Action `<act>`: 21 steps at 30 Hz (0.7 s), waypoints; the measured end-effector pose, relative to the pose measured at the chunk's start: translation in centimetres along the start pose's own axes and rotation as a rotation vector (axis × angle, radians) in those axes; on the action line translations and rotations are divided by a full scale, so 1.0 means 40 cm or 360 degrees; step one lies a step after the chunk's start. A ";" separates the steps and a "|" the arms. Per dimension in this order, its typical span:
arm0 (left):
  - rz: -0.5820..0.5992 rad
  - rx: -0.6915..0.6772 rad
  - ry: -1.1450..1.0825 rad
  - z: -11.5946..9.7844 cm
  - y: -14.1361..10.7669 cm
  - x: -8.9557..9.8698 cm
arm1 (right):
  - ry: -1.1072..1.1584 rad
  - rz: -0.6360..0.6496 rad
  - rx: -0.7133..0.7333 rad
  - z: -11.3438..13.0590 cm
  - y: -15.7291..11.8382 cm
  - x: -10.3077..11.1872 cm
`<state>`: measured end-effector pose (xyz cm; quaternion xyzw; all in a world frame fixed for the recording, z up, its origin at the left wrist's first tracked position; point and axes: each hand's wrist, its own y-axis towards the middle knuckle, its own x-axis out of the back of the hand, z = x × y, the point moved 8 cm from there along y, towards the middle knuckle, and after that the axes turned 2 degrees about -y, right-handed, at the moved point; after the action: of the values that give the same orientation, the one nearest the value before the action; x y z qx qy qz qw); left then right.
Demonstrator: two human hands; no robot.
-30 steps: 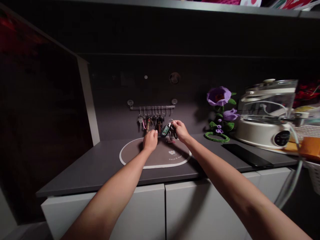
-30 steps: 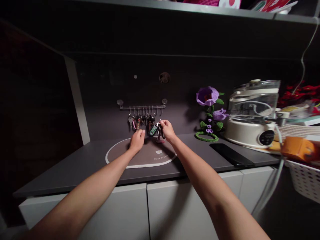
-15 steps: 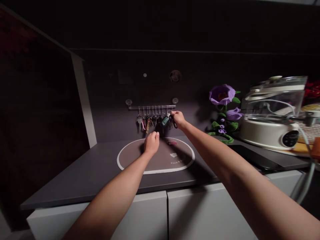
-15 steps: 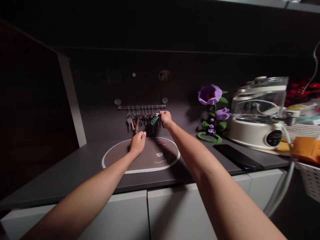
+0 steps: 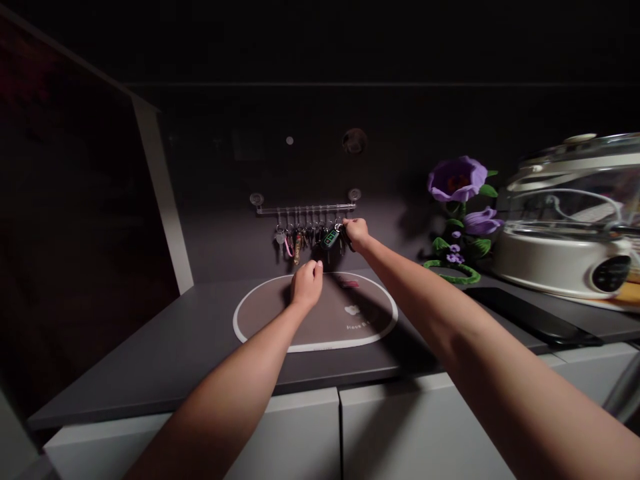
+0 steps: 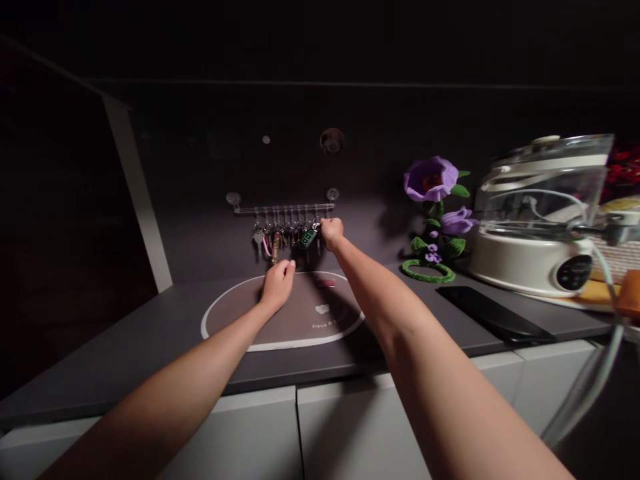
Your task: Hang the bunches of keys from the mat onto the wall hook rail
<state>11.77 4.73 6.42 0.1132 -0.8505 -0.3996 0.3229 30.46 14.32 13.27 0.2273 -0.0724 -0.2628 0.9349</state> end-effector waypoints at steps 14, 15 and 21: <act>0.0048 0.0047 -0.0057 0.009 -0.001 -0.005 | 0.0005 0.0111 0.0085 -0.020 -0.004 0.007; 0.0052 0.0048 -0.0062 0.010 -0.002 -0.006 | -0.0002 0.0115 0.0099 -0.019 -0.004 0.008; 0.0087 0.0044 -0.0086 0.012 0.000 -0.016 | -0.0125 0.0209 0.0209 -0.013 -0.017 0.017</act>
<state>11.94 5.32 5.90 0.0834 -0.8672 -0.3816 0.3089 30.87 13.65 12.49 0.2723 -0.1408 -0.2042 0.9297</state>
